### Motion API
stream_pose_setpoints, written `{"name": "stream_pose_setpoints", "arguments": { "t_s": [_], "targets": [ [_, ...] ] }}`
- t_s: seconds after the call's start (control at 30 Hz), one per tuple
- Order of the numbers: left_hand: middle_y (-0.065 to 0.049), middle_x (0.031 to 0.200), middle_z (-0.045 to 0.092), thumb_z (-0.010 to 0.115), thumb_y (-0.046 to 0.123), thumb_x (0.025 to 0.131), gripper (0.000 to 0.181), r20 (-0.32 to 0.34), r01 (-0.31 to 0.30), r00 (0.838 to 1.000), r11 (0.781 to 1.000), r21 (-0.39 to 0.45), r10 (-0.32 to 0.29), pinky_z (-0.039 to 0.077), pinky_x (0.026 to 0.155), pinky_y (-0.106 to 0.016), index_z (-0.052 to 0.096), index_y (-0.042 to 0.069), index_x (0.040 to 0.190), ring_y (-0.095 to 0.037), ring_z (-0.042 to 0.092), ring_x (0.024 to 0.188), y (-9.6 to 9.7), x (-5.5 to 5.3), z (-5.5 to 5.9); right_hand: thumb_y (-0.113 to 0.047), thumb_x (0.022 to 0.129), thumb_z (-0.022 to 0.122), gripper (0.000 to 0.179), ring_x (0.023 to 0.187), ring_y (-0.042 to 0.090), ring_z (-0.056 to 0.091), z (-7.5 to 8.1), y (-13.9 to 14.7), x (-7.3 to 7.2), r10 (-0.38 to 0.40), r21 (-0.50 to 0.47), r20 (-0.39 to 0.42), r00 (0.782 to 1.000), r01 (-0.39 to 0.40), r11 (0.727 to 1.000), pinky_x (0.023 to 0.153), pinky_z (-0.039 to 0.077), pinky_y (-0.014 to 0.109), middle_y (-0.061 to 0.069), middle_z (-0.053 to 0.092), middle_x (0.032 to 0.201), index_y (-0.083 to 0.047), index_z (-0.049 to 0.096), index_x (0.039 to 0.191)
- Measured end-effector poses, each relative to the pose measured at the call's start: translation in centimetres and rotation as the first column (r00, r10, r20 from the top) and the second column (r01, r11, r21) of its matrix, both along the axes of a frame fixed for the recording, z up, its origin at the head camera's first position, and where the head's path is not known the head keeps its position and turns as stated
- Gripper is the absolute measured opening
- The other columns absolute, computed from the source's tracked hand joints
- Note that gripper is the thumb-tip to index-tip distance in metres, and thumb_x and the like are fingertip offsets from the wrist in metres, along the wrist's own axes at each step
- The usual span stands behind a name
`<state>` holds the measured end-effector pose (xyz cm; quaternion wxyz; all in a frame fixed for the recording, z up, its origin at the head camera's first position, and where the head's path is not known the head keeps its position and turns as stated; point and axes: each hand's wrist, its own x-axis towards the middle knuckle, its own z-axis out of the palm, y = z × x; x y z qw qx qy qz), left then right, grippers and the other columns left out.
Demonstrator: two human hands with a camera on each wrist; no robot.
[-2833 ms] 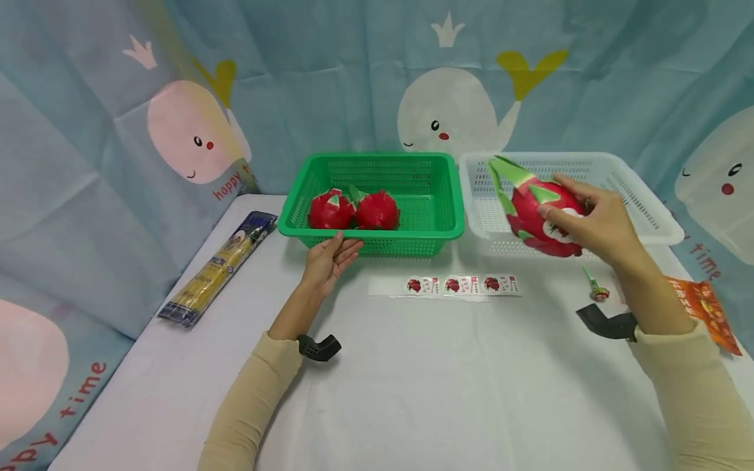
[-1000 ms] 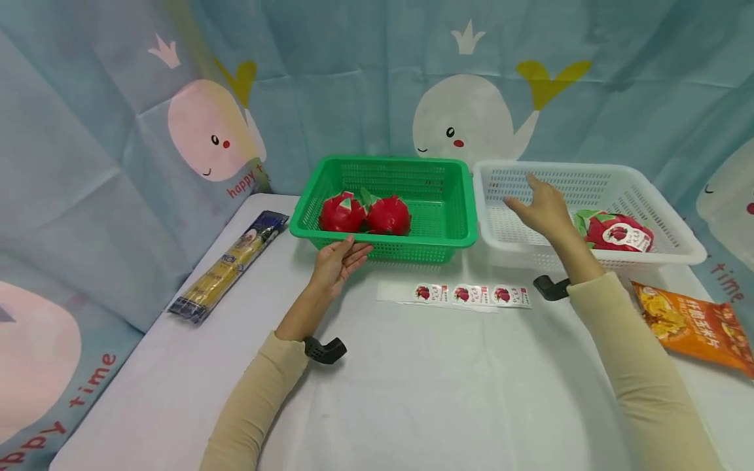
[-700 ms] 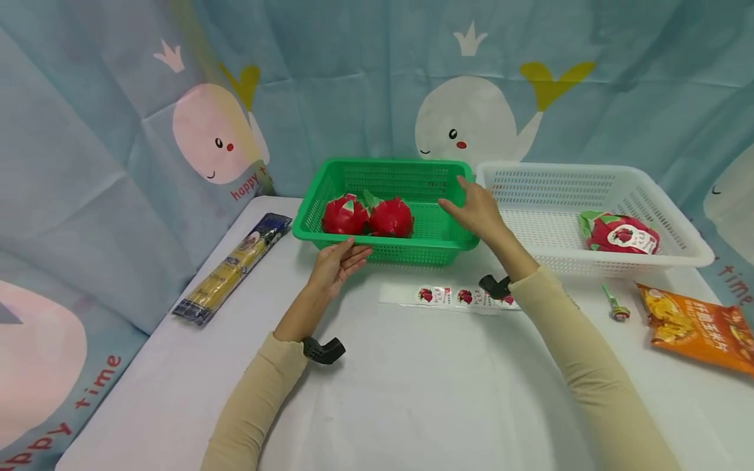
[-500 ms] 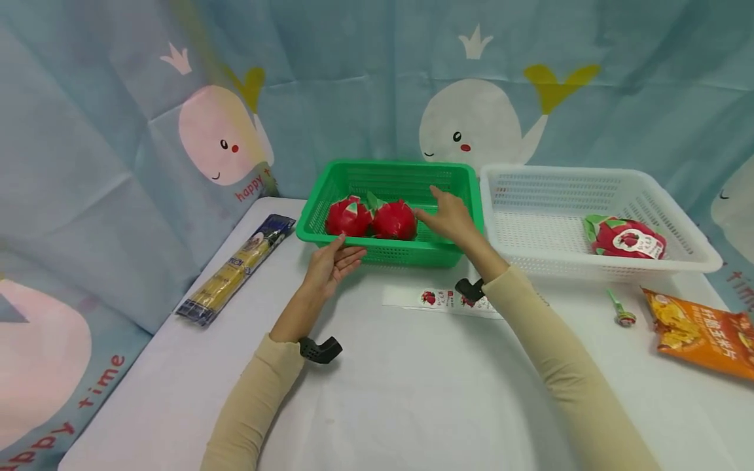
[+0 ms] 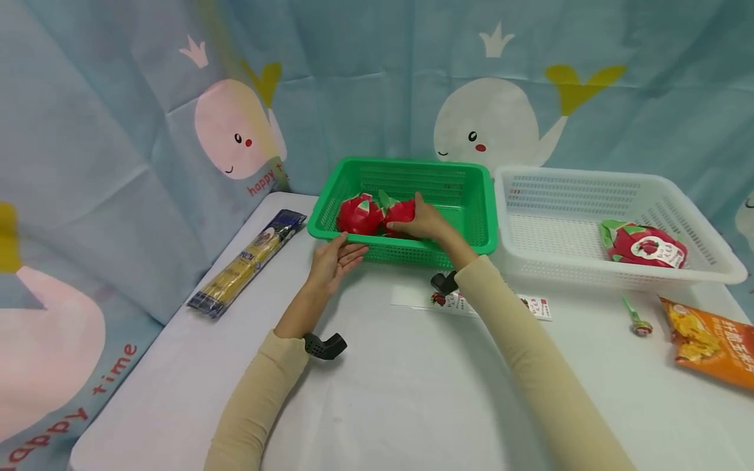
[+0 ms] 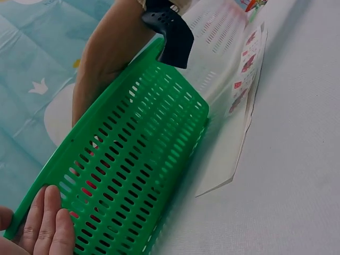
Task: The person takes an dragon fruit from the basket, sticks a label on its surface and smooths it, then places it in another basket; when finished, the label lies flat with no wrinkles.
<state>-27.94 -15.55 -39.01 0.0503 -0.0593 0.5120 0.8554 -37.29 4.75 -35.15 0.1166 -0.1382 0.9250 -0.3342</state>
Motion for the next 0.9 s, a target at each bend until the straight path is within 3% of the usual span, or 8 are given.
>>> {"name": "stream_pose_setpoints", "arguments": {
  "t_s": [0.23, 0.47, 0.6, 0.9],
  "targets": [
    [-0.003, 0.078, 0.072, 0.043, 0.024, 0.098, 0.022, -0.020, -0.004, 1.000, 1.000, -0.001, 0.004, 0.055, 0.073, -0.025, 0.052, 0.003, 0.101, -0.013, 0.070, 0.076, 0.3, 0.0, 0.1, -0.034, 0.085, 0.063, 0.090, 0.128, 0.035, 0.038, -0.3, 0.2, -0.2, 0.022, -0.021, -0.047, 0.999, -0.023, 1.000, 0.100, 0.042, 0.045, 0.021, 0.033, 0.142, -0.003, 0.006, 0.147],
    [-0.003, 0.078, 0.072, 0.044, 0.025, 0.098, 0.022, -0.027, -0.006, 1.000, 1.000, 0.015, 0.006, 0.055, 0.074, -0.025, 0.051, 0.003, 0.101, -0.013, 0.070, 0.077, 0.2, 0.0, -0.2, -0.024, 0.083, 0.067, 0.074, 0.121, 0.035, 0.045, -0.1, 1.1, 0.1, 0.026, -0.105, -0.094, 0.995, -0.036, 0.994, 0.096, 0.045, 0.045, 0.020, 0.042, 0.136, -0.001, 0.028, 0.141],
    [-0.003, 0.078, 0.071, 0.043, 0.025, 0.099, 0.024, -0.032, 0.000, 1.000, 1.000, 0.006, 0.000, 0.055, 0.073, -0.023, 0.051, 0.003, 0.101, -0.012, 0.070, 0.077, 0.3, 0.0, -0.2, -0.024, 0.081, 0.069, 0.068, 0.118, 0.034, 0.047, 0.2, 2.0, 0.2, 0.036, -0.089, -0.142, 0.989, -0.049, 0.995, 0.094, 0.046, 0.045, 0.019, 0.046, 0.133, -0.004, 0.036, 0.138],
    [-0.002, 0.079, 0.071, 0.043, 0.027, 0.098, 0.026, -0.023, -0.002, 1.000, 1.000, 0.001, 0.002, 0.055, 0.074, -0.023, 0.049, 0.003, 0.104, -0.011, 0.070, 0.077, 0.2, 0.2, -0.3, -0.027, 0.081, 0.069, 0.063, 0.114, 0.032, 0.048, 1.3, 5.5, 0.3, -0.010, -0.136, -0.126, 0.992, -0.008, 0.991, 0.088, 0.050, 0.046, 0.018, 0.049, 0.129, -0.009, 0.042, 0.135]
  ]
}}
